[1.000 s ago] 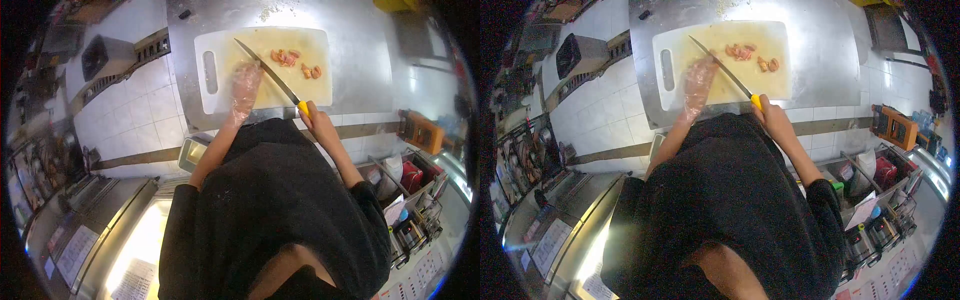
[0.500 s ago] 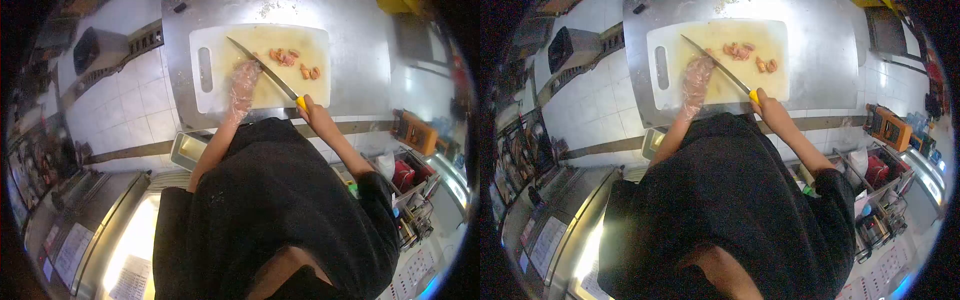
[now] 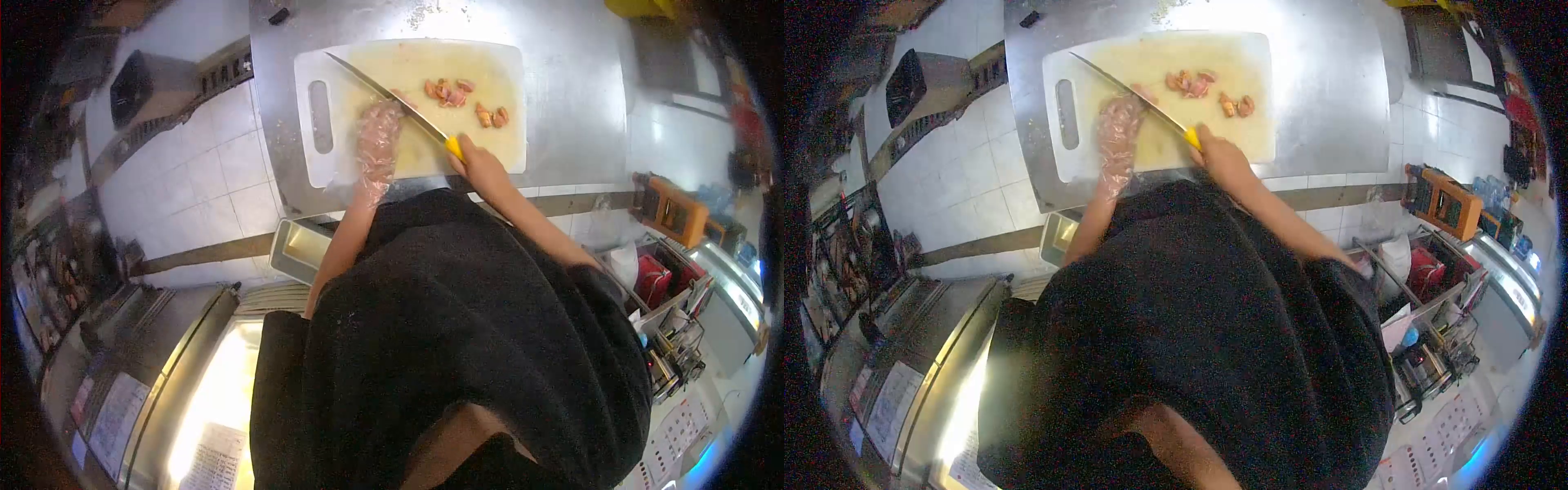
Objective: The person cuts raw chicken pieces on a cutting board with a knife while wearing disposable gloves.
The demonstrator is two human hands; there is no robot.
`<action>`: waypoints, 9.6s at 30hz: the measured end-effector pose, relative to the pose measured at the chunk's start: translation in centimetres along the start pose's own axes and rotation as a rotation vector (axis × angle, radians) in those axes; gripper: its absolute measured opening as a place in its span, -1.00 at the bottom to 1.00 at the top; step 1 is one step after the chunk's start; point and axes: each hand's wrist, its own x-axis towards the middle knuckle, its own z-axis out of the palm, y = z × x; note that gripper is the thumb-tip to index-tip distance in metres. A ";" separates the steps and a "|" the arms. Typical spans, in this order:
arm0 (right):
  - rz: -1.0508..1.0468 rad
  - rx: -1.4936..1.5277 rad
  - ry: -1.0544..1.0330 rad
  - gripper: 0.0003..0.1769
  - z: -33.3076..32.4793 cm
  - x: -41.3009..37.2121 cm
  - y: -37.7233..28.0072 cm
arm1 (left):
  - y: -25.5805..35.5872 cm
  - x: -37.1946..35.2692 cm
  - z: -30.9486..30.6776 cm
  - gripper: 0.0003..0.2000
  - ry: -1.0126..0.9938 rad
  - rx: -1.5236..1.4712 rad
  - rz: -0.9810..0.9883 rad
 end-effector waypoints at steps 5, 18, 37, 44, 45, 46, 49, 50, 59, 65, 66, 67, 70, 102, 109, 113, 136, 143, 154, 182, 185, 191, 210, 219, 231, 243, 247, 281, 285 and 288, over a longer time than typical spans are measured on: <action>0.266 0.031 -0.113 -0.76 -2.4 -11.0 2.4 | 3.9 2.4 -2.0 -0.71 -0.362 0.333 -0.388; 0.457 0.210 0.086 -0.79 -4.4 -18.5 2.2 | 1.5 4.8 -1.6 -0.78 -0.195 0.579 0.157; 0.399 0.305 0.180 -0.71 -1.8 -16.2 2.7 | 4.6 8.7 -2.3 -0.77 -0.439 0.273 -0.043; 0.357 0.323 0.160 -0.72 -2.2 -15.4 2.2 | 5.3 9.2 -3.4 -0.81 -0.366 -0.195 -0.455; 0.345 0.301 0.156 -0.72 -2.4 -15.2 2.1 | 6.8 9.2 -3.7 -0.81 -0.346 -0.257 -0.505; 0.345 0.308 0.142 -0.72 -2.5 -14.8 2.0 | 8.3 8.8 -3.9 -0.82 -0.317 -0.439 -0.488; 0.349 0.329 0.128 -0.72 -2.8 -14.2 2.0 | 9.5 7.9 -3.6 -0.85 -0.324 -0.553 -0.335; 0.342 0.336 0.135 -0.72 -2.7 -13.9 2.2 | 7.2 6.8 -3.9 -0.86 -0.376 -0.299 -0.230; 0.337 0.281 0.082 -0.72 -3.8 -12.4 2.2 | 3.6 -1.3 -8.0 -0.74 -0.437 0.730 0.434; 0.131 0.098 0.025 -0.73 -5.6 -8.5 2.0 | 4.0 -2.0 -3.7 -0.69 -0.155 0.839 0.398; 0.119 0.082 0.008 -0.73 -5.7 -7.9 2.3 | 3.7 -2.1 -2.6 -0.67 -0.113 0.779 0.331; 0.095 0.040 0.006 -0.71 -5.4 -7.4 2.9 | 3.8 -2.0 -2.0 -0.66 -0.084 0.764 0.272; 0.092 -0.011 -0.037 -0.70 -6.4 -5.7 2.7 | 3.0 -1.6 0.3 -0.61 -0.038 0.830 0.211; -0.213 -0.173 -0.094 -0.66 -1.7 2.9 -0.5 | 2.6 -2.5 -1.7 -0.79 -0.181 0.529 0.130; 0.035 -0.183 -0.138 -0.65 -4.0 -5.9 4.4 | 2.0 -3.0 -2.7 -0.74 -0.227 0.553 0.176; 0.036 -0.131 -0.068 -0.67 -3.0 -4.8 3.1 | 1.4 -3.0 -2.3 -0.75 -0.341 0.510 0.077; 0.190 0.207 -0.059 -0.70 -3.8 -5.3 0.1 | 8.4 -3.2 -3.2 -0.60 -0.525 0.886 0.188; 0.140 0.221 0.020 -0.70 -2.1 -5.9 -2.4 | 2.0 -1.1 -5.1 -0.79 -0.139 0.418 0.162; 0.196 0.234 0.083 -0.71 -0.8 -5.8 -3.7 | 1.0 1.2 -4.5 -0.79 -0.447 0.657 -0.064; 0.073 -0.036 -0.022 -0.69 2.5 -2.6 -5.3 | 0.8 -3.8 -5.2 -0.84 -0.041 0.741 0.248; 0.081 -0.048 -0.053 -0.70 2.1 -1.9 -5.8 | 0.4 -3.2 -5.4 -0.84 -0.090 0.650 0.220; 0.020 -0.077 -0.044 -0.70 3.1 0.8 -5.6 | 1.0 -2.7 -5.5 -0.79 -0.089 0.481 0.040; 0.253 0.153 -0.021 -0.71 -2.6 -15.3 2.0 | 3.8 -1.9 -5.7 -0.61 -0.234 0.576 -0.003; 0.305 0.259 0.216 -0.74 -2.0 -15.3 1.2 | -3.6 -3.7 -3.9 -0.83 -0.289 0.606 0.146; 0.320 0.351 0.122 -0.70 -1.3 -14.8 0.2 | 0.1 -2.2 -5.2 -0.83 -0.231 0.598 0.194; 0.302 0.332 0.113 -0.71 -1.4 -14.7 0.8 | 1.1 1.0 -2.5 -0.69 -0.447 0.224 -0.178; 0.315 0.312 0.136 -0.71 -0.8 -14.6 1.1 | 0.8 1.7 -3.0 -0.60 -0.594 0.464 -0.114; 0.150 0.192 0.013 -0.69 2.7 -3.8 -3.8 | -0.7 -3.6 -4.8 -0.68 -0.214 0.818 0.255; 0.164 0.263 0.007 -0.69 2.0 -3.9 -4.1 | 1.7 -2.6 -4.9 -0.78 -0.155 0.444 -0.013; 0.109 0.172 0.022 -0.69 1.2 -4.3 -4.3 | 4.5 -1.7 -4.9 -0.77 -0.083 0.319 -0.222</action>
